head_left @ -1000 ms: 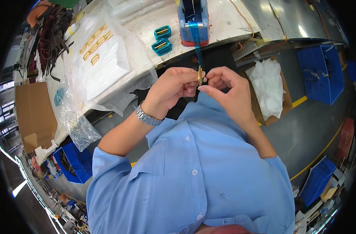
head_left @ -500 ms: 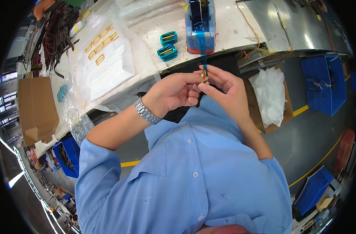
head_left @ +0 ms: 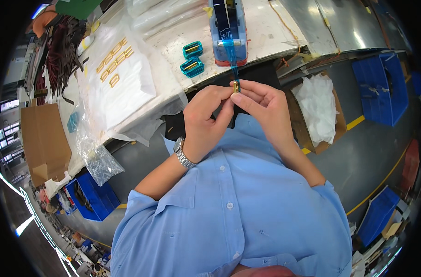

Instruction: Wrapping protective blue film around gold-colored metal buckles and placing them into a plastic bag.

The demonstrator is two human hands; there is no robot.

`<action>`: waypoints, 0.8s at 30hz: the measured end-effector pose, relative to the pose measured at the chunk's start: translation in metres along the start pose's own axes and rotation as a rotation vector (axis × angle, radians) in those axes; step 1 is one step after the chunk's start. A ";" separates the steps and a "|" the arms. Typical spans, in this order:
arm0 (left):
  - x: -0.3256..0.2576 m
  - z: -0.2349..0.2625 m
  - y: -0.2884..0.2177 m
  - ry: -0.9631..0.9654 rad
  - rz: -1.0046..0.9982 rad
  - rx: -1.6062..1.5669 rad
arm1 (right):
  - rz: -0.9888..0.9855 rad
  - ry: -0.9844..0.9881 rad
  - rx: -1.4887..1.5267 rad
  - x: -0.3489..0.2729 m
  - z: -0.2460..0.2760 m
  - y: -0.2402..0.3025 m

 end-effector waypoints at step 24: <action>0.067 0.014 0.026 0.407 0.819 -0.527 | 0.132 0.145 -0.114 0.022 0.005 0.009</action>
Point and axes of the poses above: each hand's wrist, its own x-axis towards the middle knuckle, its own z-axis out of the back of the hand, y = z × x, the point moved 4 cm from there along x, towards the middle knuckle, and after that the axes turned 4 degrees about -y, right-handed, at the moved point
